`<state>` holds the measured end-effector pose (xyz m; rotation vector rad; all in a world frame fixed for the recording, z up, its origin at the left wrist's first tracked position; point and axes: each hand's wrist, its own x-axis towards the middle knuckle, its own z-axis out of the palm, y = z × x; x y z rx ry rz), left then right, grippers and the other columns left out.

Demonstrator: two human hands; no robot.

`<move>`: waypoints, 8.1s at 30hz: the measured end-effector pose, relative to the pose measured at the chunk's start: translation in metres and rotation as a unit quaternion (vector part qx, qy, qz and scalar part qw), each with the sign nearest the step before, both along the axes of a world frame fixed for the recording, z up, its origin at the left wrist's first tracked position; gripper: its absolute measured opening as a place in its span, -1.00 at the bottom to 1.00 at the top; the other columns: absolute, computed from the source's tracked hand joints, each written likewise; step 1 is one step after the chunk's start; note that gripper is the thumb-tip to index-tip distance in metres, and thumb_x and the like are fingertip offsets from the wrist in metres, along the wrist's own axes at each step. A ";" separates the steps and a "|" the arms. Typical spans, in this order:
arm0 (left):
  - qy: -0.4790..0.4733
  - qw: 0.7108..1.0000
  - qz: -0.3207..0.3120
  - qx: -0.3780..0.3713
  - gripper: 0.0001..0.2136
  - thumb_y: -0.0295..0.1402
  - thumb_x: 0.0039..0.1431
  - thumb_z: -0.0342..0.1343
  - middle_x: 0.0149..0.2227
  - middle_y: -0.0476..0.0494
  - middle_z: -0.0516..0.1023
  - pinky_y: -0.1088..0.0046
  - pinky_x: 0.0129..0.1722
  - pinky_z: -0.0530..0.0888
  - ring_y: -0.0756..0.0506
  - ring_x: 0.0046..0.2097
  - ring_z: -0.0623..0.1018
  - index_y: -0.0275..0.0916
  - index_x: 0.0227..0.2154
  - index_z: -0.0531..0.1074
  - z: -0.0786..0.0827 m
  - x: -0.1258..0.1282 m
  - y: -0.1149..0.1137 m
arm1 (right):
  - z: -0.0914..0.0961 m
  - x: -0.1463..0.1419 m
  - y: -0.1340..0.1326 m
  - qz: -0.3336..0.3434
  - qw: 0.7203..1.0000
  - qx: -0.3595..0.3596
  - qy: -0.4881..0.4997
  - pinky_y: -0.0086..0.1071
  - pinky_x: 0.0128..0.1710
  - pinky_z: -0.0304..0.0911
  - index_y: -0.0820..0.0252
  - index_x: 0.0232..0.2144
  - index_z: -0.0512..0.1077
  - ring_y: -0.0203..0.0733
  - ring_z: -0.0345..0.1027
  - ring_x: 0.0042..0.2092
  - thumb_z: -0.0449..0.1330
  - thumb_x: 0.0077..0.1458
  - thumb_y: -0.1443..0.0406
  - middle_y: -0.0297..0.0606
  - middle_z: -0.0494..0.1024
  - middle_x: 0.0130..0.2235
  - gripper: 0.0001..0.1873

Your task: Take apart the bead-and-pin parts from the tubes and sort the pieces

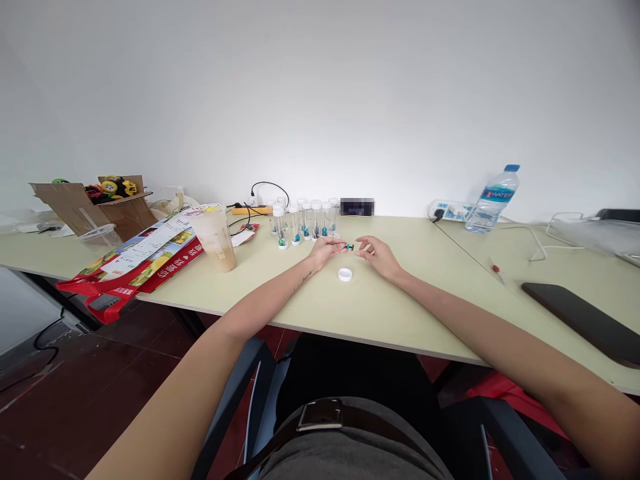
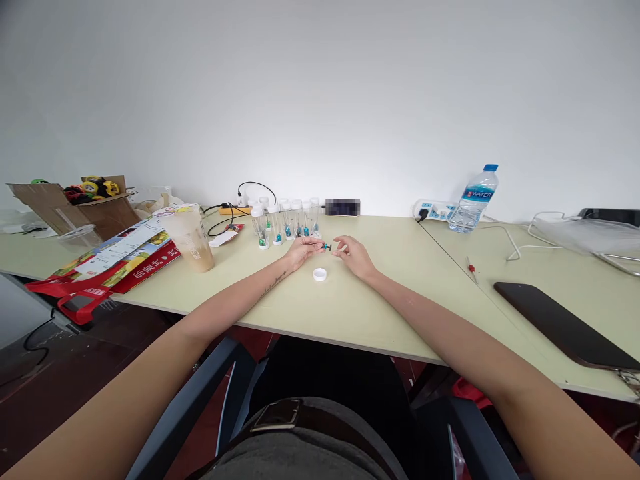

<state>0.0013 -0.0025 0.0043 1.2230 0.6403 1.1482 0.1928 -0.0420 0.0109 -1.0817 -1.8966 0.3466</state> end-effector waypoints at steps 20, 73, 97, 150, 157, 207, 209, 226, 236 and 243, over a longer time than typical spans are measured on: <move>-0.006 1.000 -0.020 -0.005 -0.82 -0.54 -0.19 0.33 -0.42 -0.16 0.59 0.26 0.01 0.38 -0.04 -0.34 0.57 -0.38 -0.43 0.52 -0.005 -0.001 0.004 | -0.004 0.000 0.002 0.015 0.999 -0.010 -0.040 -0.31 -0.28 0.29 0.16 -0.11 0.43 -0.26 0.33 -0.37 -0.02 0.01 0.43 -0.19 0.43 -0.16 -0.60; 0.029 0.999 -0.032 0.018 -0.91 -0.45 0.15 0.11 -0.33 -0.08 0.52 0.33 -0.18 0.49 -0.01 -0.26 0.53 -0.39 -0.33 0.44 -0.009 0.000 0.009 | -0.006 0.003 0.007 0.034 0.994 -0.095 0.031 -0.40 -0.41 0.27 0.16 -0.17 0.46 -0.31 0.31 -0.41 -0.03 -0.04 0.47 -0.19 0.38 -0.10 -0.59; 0.030 0.999 -0.035 0.022 -0.91 -0.46 0.11 0.15 -0.36 -0.09 0.54 0.30 -0.11 0.46 -0.01 -0.28 0.54 -0.40 -0.34 0.45 -0.006 -0.001 0.005 | -0.007 0.003 0.007 0.036 0.996 -0.082 0.003 -0.35 -0.29 0.25 0.16 -0.18 0.43 -0.34 0.29 -0.44 -0.06 -0.02 0.50 -0.25 0.41 -0.17 -0.60; 0.010 0.999 -0.037 0.021 -0.86 -0.54 -0.09 0.28 -0.39 -0.13 0.57 0.27 -0.04 0.43 -0.02 -0.31 0.56 -0.41 -0.41 0.49 -0.008 0.000 0.007 | -0.009 0.004 0.011 0.020 0.993 -0.110 -0.023 -0.30 -0.26 0.33 0.26 -0.14 0.38 -0.29 0.37 -0.30 0.10 0.20 0.24 -0.23 0.46 -0.18 -0.77; 0.015 0.999 -0.046 0.020 -0.75 -0.46 -0.29 0.39 -0.40 -0.17 0.59 0.24 -0.03 0.40 -0.03 -0.34 0.54 -0.39 -0.45 0.53 -0.006 0.000 0.005 | -0.005 0.000 0.003 0.033 0.995 -0.089 -0.030 -0.39 -0.34 0.27 0.15 -0.14 0.33 -0.30 0.32 -0.38 0.15 -0.03 0.34 -0.27 0.44 -0.17 -0.67; 0.026 0.997 -0.063 0.024 -0.71 -0.45 -0.32 0.41 -0.45 -0.15 0.56 0.28 -0.08 0.39 -0.01 -0.38 0.53 -0.41 -0.44 0.53 -0.005 -0.001 0.004 | -0.003 -0.001 0.001 0.027 0.995 -0.058 -0.081 -0.33 -0.36 0.24 0.14 -0.31 0.36 -0.24 0.33 -0.42 0.11 0.05 0.10 -0.27 0.48 -0.26 -0.75; 0.023 0.997 -0.063 0.026 -0.71 -0.45 -0.33 0.41 -0.45 -0.14 0.56 0.27 -0.07 0.39 -0.02 -0.37 0.53 -0.42 -0.45 0.53 -0.006 -0.001 0.005 | -0.003 -0.001 0.001 0.026 0.994 -0.060 -0.083 -0.32 -0.34 0.23 0.15 -0.36 0.37 -0.24 0.32 -0.43 0.05 0.10 0.09 -0.26 0.48 -0.28 -0.74; 0.052 0.996 -0.065 0.039 -0.78 -0.46 -0.15 0.34 -0.40 -0.12 0.53 0.31 -0.08 0.41 -0.01 -0.33 0.52 -0.43 -0.39 0.49 -0.005 -0.002 0.004 | -0.002 -0.003 -0.001 0.029 0.995 -0.066 -0.075 -0.34 -0.38 0.23 0.15 -0.35 0.34 -0.25 0.32 -0.43 0.10 0.06 0.09 -0.27 0.48 -0.28 -0.75; 0.060 0.996 -0.044 0.053 -0.79 -0.33 0.04 0.21 -0.21 -0.20 0.53 0.34 -0.12 0.41 -0.09 -0.17 0.50 -0.31 -0.26 0.48 -0.005 -0.001 0.000 | -0.003 -0.002 0.000 0.028 0.995 -0.065 -0.075 -0.31 -0.35 0.25 0.14 -0.35 0.36 -0.25 0.31 -0.44 0.08 0.08 0.10 -0.25 0.47 -0.25 -0.76; 0.049 0.997 -0.018 0.062 -0.78 -0.42 -0.17 0.30 -0.33 -0.15 0.59 0.38 -0.10 0.36 -0.13 -0.17 0.50 -0.22 -0.36 0.53 -0.007 0.000 -0.003 | -0.003 -0.002 0.001 0.028 0.994 -0.064 -0.079 -0.33 -0.37 0.23 0.15 -0.32 0.35 -0.25 0.32 -0.43 0.14 0.03 0.11 -0.26 0.47 -0.24 -0.75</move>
